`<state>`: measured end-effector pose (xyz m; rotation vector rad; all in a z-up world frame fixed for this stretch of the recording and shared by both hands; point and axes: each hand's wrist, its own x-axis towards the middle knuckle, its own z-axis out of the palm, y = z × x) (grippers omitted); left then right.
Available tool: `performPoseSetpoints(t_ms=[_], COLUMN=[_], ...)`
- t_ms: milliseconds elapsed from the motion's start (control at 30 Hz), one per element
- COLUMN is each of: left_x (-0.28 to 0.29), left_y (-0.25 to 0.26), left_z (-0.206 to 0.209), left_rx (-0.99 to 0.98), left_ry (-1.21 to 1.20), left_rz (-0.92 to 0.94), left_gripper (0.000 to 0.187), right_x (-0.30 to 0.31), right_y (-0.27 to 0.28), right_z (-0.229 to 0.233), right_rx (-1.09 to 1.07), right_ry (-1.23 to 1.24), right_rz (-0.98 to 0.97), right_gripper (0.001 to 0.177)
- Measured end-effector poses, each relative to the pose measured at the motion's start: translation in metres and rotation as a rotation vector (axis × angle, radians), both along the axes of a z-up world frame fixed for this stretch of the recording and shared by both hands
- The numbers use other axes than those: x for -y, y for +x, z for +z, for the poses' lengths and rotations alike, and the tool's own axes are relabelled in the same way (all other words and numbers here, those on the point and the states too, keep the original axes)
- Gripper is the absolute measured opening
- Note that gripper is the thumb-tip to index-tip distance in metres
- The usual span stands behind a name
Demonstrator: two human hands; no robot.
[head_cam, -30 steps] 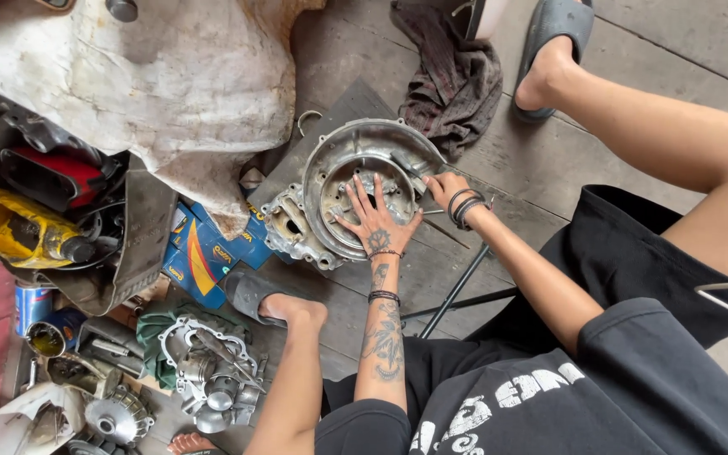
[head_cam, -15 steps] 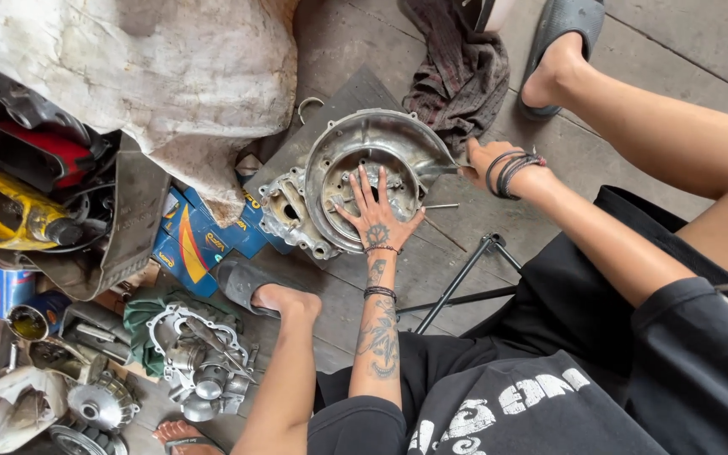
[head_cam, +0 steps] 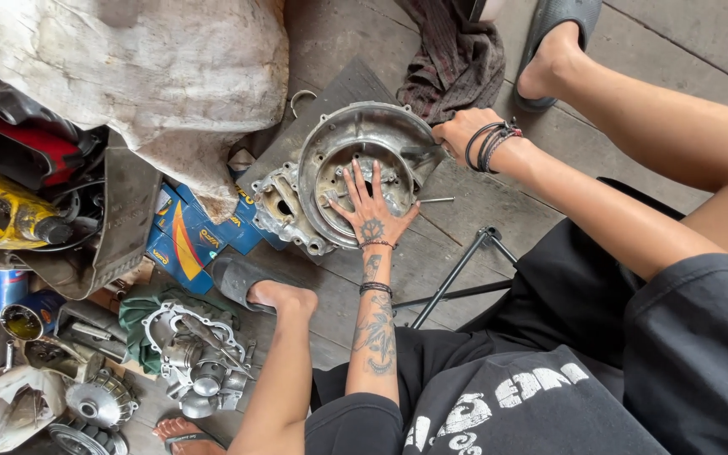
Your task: The person scrapes the inside of a metallic engine casing with a metal tool, then wipes the surface with a dark cloth. The person continues to scrape and wipe the interior of the casing repeatedly.
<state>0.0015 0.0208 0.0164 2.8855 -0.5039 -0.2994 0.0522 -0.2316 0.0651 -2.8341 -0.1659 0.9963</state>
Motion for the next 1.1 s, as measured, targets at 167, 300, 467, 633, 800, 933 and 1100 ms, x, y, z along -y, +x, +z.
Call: performPoseSetpoints(t_ms=[167,300,467,633,800,933,1100], left_x=[0.003,0.002,0.009,0.009,0.010,0.010,0.005], left_y=[0.003,-0.001,0.007,0.001,0.002,0.004,0.003], left_z=[0.002,0.011,0.000,-0.006,-0.007,-0.002,0.000], left_rx=[-0.010,-0.027,0.011,0.025,0.033,0.032,0.040], left_ry=[-0.006,0.032,-0.010,0.010,-0.010,-0.038,-0.039], left_rz=[0.028,0.039,0.070,0.126,0.163,0.177,0.110], left_gripper=[0.121,0.116,0.118,0.119,0.118,0.120,0.115], right_x=[-0.015,-0.031,0.001,0.001,0.021,0.037,0.026], right_y=[-0.021,-0.052,-0.066,-0.122,-0.173,-0.149,-0.047], right_z=[-0.014,-0.038,-0.029,-0.075,-0.198,-0.183,-0.145], right_rx=[0.134,0.308,0.342,0.675,0.089,0.073,0.501], right_ry=[0.095,0.170,-0.006,0.221,-0.050,-0.139,0.008], right_rz=[-0.125,-0.211,-0.302,-0.775,-1.282,-0.903,-0.402], right_gripper=[0.016,0.009,0.020,0.023,0.042,0.044,0.076])
